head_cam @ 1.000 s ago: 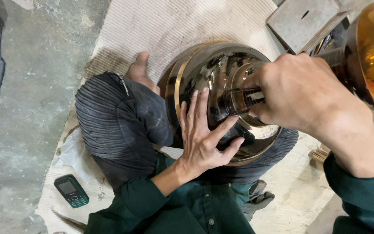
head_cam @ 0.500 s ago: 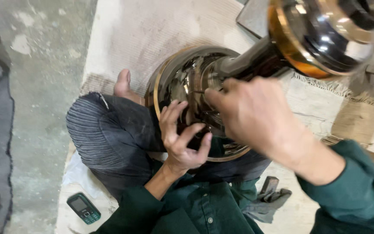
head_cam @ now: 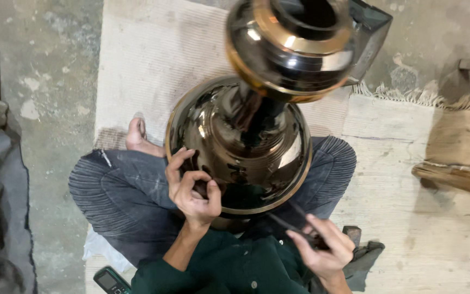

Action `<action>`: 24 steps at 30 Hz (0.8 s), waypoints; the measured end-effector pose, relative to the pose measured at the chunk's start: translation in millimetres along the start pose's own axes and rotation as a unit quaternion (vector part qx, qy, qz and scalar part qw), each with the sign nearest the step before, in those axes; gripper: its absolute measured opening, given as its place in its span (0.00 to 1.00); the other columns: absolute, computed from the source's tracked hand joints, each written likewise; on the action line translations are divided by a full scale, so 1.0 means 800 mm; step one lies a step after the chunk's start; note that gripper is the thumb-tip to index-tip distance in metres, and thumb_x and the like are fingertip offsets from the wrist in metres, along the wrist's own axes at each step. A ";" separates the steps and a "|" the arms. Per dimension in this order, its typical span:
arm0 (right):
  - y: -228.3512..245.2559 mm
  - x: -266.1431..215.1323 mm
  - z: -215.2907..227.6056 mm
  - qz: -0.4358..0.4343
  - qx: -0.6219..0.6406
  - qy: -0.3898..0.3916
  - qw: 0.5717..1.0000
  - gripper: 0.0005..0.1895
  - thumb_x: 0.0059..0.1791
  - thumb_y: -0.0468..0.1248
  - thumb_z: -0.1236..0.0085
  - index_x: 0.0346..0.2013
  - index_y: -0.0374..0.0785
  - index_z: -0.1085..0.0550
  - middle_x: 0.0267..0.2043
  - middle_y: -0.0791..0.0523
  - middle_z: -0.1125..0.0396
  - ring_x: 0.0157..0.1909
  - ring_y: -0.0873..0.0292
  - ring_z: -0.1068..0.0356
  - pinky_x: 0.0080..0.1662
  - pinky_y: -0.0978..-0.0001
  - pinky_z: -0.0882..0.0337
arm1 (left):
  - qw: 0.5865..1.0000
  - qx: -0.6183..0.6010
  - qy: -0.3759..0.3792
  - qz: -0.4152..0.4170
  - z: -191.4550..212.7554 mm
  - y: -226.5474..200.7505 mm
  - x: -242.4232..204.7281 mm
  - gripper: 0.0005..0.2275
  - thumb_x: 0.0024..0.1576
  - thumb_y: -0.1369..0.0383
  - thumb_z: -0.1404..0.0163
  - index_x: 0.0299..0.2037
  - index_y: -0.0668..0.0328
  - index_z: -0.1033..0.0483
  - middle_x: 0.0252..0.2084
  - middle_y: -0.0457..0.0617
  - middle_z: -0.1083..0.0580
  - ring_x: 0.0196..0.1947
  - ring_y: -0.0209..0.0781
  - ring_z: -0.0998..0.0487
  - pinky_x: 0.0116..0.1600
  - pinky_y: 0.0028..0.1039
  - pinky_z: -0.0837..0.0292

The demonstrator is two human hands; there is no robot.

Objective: The person sits cross-legged and uses a small metal tool to scrape and polish the surface of a large shiny metal vessel. They rotate the vessel and work on different sections, occasionally wiping the surface with their hand.

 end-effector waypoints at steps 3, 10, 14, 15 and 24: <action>-0.091 -0.040 0.012 -0.141 0.048 -0.030 0.988 0.29 0.38 0.32 0.26 0.52 0.27 0.24 0.30 0.57 0.28 0.29 0.66 0.32 0.35 0.77 0.32 | 1.000 0.011 -0.001 -0.003 -0.002 -0.007 0.002 0.03 0.44 0.76 0.50 0.27 0.66 0.28 0.57 0.64 0.29 0.64 0.66 0.29 0.68 0.47 0.32; -0.221 -0.009 -0.016 -0.247 0.377 -0.010 0.892 0.32 0.40 0.25 0.32 0.59 0.25 0.27 0.36 0.62 0.34 0.36 0.68 0.37 0.39 0.79 0.36 | 0.999 0.025 -0.024 -0.002 -0.002 -0.014 0.001 0.04 0.44 0.77 0.50 0.28 0.67 0.28 0.56 0.64 0.29 0.61 0.64 0.27 0.68 0.47 0.33; -0.232 0.057 -0.029 -0.213 0.455 0.001 0.865 0.20 0.43 0.24 0.39 0.51 0.28 0.25 0.25 0.62 0.40 0.23 0.71 0.42 0.27 0.79 0.41 | 0.998 0.051 -0.032 0.018 0.000 -0.011 -0.001 0.04 0.43 0.77 0.49 0.28 0.65 0.29 0.56 0.62 0.29 0.60 0.63 0.28 0.67 0.46 0.32; -0.230 0.072 -0.031 -0.204 0.469 0.001 0.859 0.16 0.45 0.24 0.41 0.48 0.29 0.24 0.20 0.62 0.42 0.18 0.72 0.44 0.23 0.79 0.43 | 0.997 0.058 -0.034 0.028 -0.001 -0.009 -0.003 0.05 0.43 0.77 0.49 0.29 0.64 0.29 0.57 0.62 0.29 0.60 0.63 0.28 0.66 0.45 0.32; -0.239 0.212 -0.097 -0.292 0.448 0.050 0.844 0.08 0.51 0.29 0.48 0.43 0.42 0.35 0.31 0.57 0.33 0.29 0.66 0.34 0.25 0.82 0.46 | 0.996 0.055 -0.034 0.062 0.002 -0.004 -0.014 0.14 0.54 0.70 0.42 0.47 0.66 0.30 0.61 0.61 0.30 0.63 0.60 0.29 0.68 0.43 0.34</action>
Point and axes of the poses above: each hand's wrist, its own x-axis towards the middle knuckle, its own z-axis out of the back of the hand, y = z × x, the point moved 9 cm from there along x, towards the middle knuckle
